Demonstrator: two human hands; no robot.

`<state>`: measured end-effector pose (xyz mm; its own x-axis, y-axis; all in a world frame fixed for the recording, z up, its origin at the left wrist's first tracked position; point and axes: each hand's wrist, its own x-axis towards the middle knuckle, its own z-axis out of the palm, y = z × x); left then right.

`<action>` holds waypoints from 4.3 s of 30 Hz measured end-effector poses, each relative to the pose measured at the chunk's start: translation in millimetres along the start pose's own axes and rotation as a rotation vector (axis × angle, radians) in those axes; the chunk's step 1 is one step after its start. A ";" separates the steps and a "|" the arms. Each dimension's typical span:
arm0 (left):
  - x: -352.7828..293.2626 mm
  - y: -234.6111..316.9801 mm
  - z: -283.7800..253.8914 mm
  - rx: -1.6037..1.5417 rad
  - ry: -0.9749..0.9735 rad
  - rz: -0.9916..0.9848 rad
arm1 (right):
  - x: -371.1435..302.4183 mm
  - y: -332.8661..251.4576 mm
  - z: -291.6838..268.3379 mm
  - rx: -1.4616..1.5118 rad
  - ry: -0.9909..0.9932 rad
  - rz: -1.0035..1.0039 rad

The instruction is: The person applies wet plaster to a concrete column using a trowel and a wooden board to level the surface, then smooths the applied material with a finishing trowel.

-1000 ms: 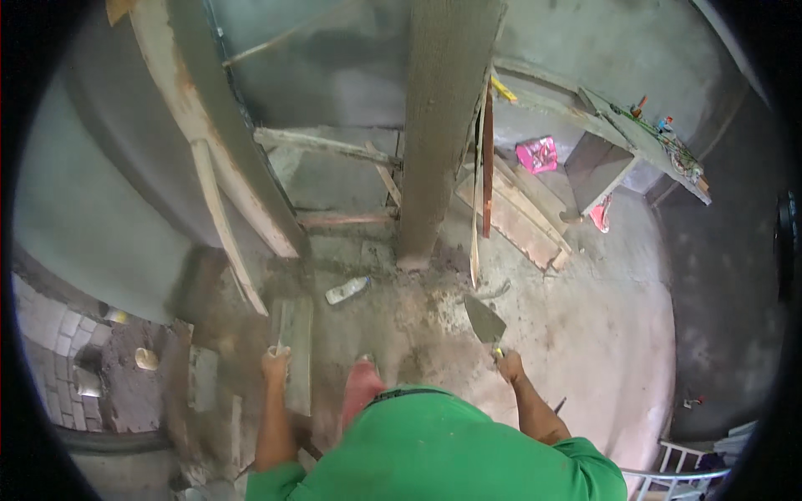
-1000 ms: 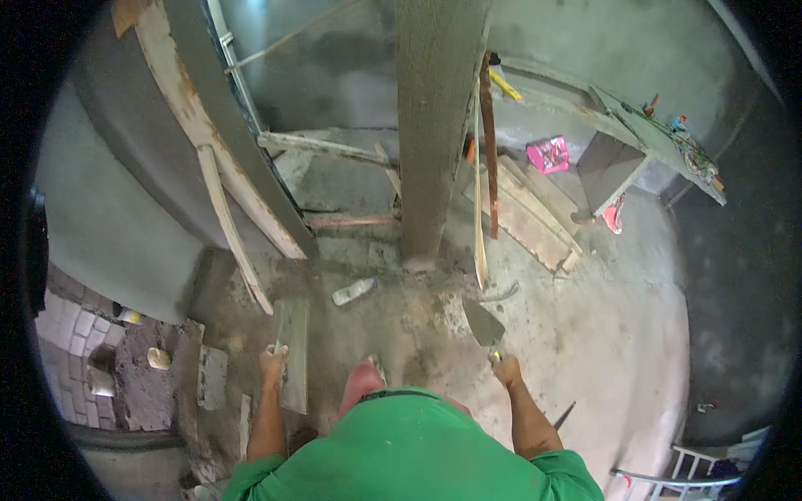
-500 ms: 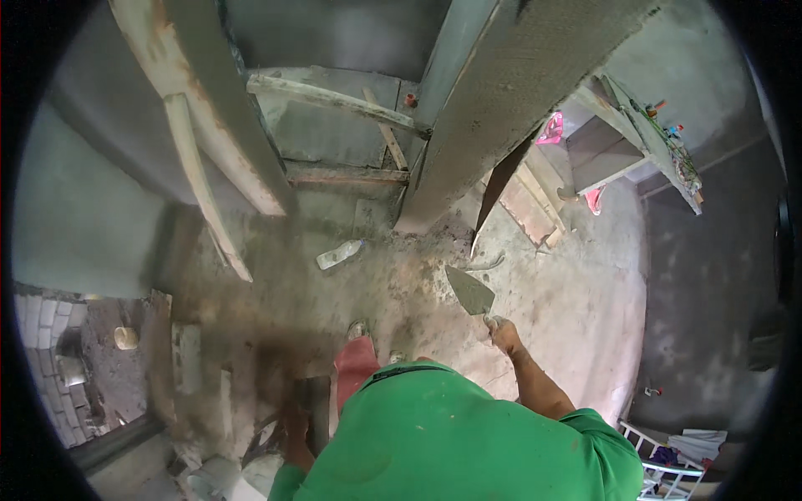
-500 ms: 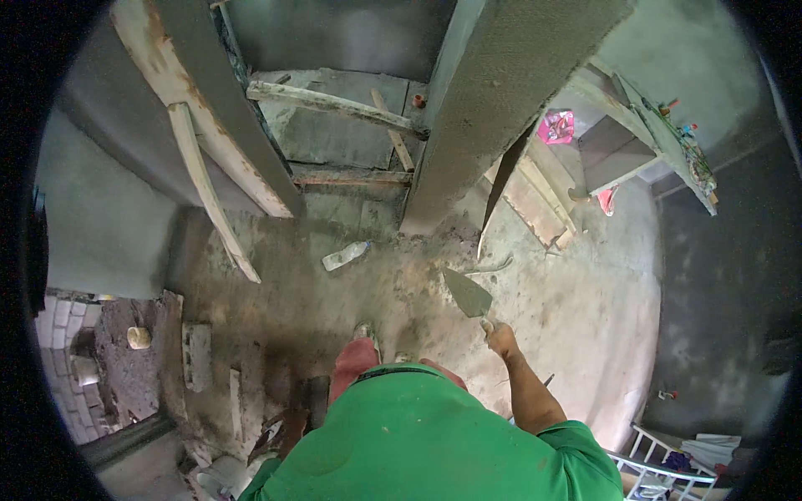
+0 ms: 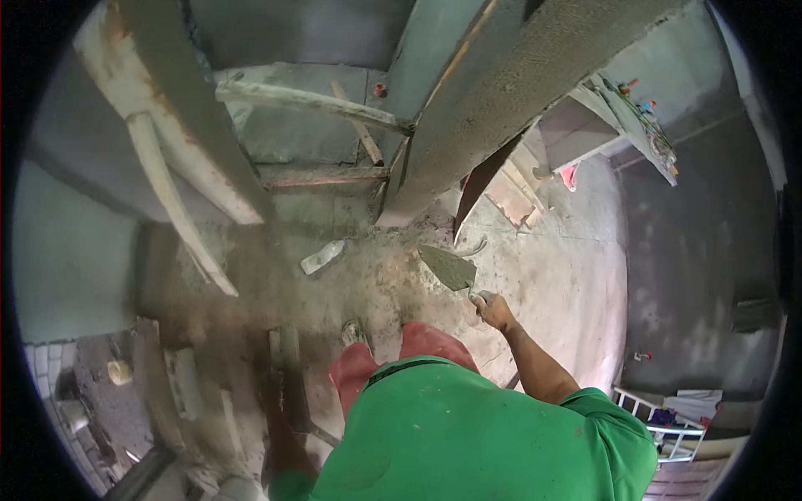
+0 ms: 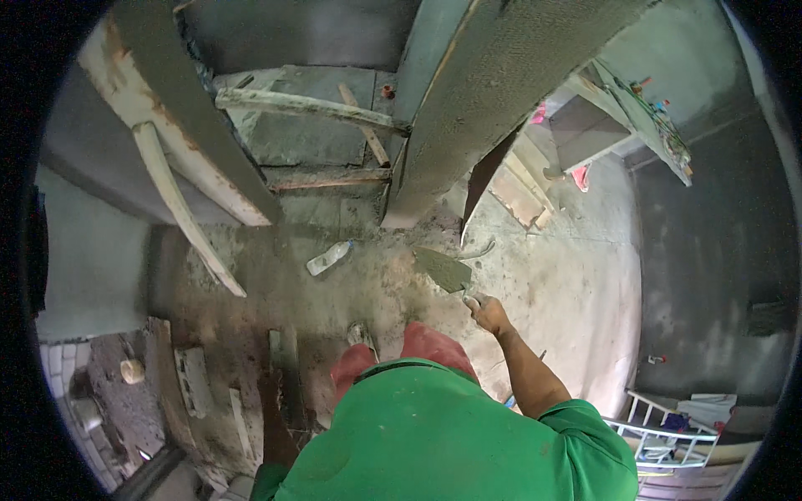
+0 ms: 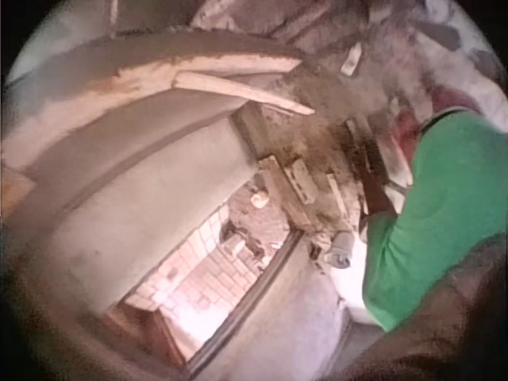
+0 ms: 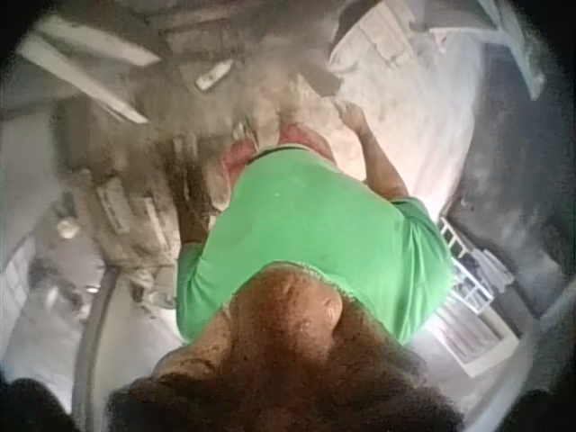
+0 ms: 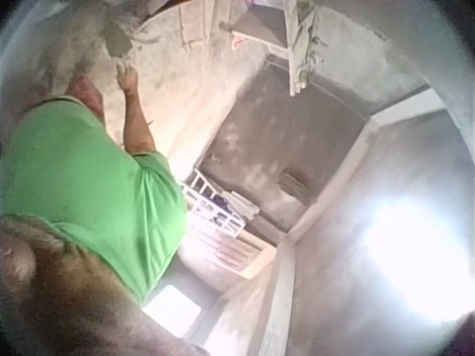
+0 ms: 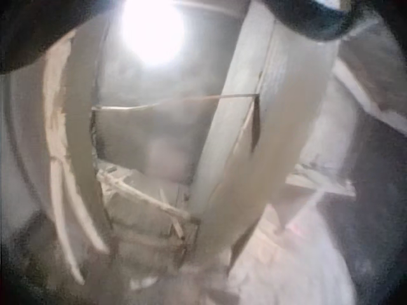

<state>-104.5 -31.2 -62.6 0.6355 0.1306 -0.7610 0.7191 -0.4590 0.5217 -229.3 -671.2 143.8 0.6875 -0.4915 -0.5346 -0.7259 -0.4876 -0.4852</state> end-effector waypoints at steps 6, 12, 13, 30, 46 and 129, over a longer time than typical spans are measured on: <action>-56.4 163.2 34.1 -0.555 -0.285 0.280 | 12.0 17.4 -11.7 0.002 0.019 -0.028; -91.6 259.8 117.8 -0.116 -0.187 0.497 | 43.0 49.5 -28.3 -0.031 -0.004 -0.119; -103.1 279.2 133.9 -0.114 -0.173 0.503 | 54.1 66.0 -32.5 -0.095 -0.025 -0.147; -154.6 369.9 449.2 -0.868 -0.286 0.409 | 99.7 338.1 -145.8 0.346 -0.057 0.056; -106.3 505.9 555.5 -0.336 0.432 0.907 | 65.6 391.9 -247.7 0.336 0.110 0.278; -211.2 808.1 296.5 0.012 -0.508 1.455 | -26.4 242.7 -78.1 0.260 0.179 0.594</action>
<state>259.0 -690.4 405.4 0.6011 -0.7239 0.3385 -0.4214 0.0728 0.9040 -421.9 -832.9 94.2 0.1463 -0.7453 -0.6504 -0.9484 0.0813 -0.3064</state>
